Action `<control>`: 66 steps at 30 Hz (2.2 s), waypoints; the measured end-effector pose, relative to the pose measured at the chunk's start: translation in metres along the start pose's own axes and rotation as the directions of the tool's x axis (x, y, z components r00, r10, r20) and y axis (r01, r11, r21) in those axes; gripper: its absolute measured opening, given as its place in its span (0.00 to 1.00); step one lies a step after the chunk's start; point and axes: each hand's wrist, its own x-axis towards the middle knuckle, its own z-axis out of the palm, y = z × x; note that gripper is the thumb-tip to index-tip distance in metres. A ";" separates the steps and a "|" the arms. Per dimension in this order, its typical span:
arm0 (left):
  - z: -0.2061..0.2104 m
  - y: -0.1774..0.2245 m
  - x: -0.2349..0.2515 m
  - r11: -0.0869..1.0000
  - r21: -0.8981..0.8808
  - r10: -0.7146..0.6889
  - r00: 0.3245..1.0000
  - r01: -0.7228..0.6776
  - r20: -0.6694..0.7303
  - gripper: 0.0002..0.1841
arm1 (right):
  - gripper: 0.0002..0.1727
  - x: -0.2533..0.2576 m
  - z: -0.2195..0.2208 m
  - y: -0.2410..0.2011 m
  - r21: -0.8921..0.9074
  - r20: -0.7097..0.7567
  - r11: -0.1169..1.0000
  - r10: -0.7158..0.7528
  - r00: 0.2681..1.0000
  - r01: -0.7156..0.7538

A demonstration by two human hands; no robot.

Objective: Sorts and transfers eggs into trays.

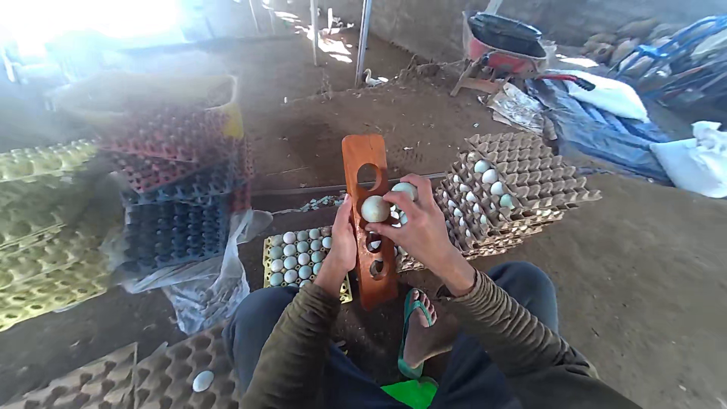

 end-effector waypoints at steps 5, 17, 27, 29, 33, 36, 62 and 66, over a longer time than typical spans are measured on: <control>0.011 -0.006 -0.003 0.978 0.186 0.081 0.995 -0.090 0.056 0.28 | 0.30 -0.004 -0.020 0.000 -0.043 0.124 0.992 0.125 0.984 -0.120; 0.048 -0.021 -0.016 0.965 0.259 -0.048 0.998 0.038 0.034 0.32 | 0.27 -0.039 -0.045 0.033 0.071 0.062 0.981 0.174 0.983 -0.179; 0.029 -0.015 -0.005 0.979 0.204 -0.031 0.999 0.026 0.018 0.34 | 0.31 -0.055 -0.069 0.064 -0.019 -0.348 0.998 0.051 0.936 -0.061; 0.021 -0.018 -0.002 0.981 0.193 -0.026 0.998 0.015 0.055 0.36 | 0.32 -0.053 -0.074 0.069 -0.036 -0.381 0.998 0.031 0.924 -0.048; 0.008 -0.020 0.005 0.983 0.181 -0.034 0.996 0.019 0.079 0.38 | 0.34 -0.048 -0.079 0.085 -0.003 -0.451 1.000 -0.001 0.892 0.000; 0.002 -0.018 0.007 0.986 0.167 -0.012 0.999 0.004 0.049 0.38 | 0.24 -0.046 -0.088 0.086 0.544 -0.268 0.821 0.367 0.891 -0.175; -0.067 0.021 0.028 0.985 0.085 0.151 0.988 -0.153 0.025 0.43 | 0.38 0.146 -0.083 0.420 -0.403 0.129 0.515 0.851 0.510 -0.757; -0.067 0.022 0.028 0.984 0.109 0.146 0.989 -0.143 -0.019 0.41 | 0.45 0.147 -0.062 0.436 -0.561 0.193 0.467 0.877 0.441 -0.683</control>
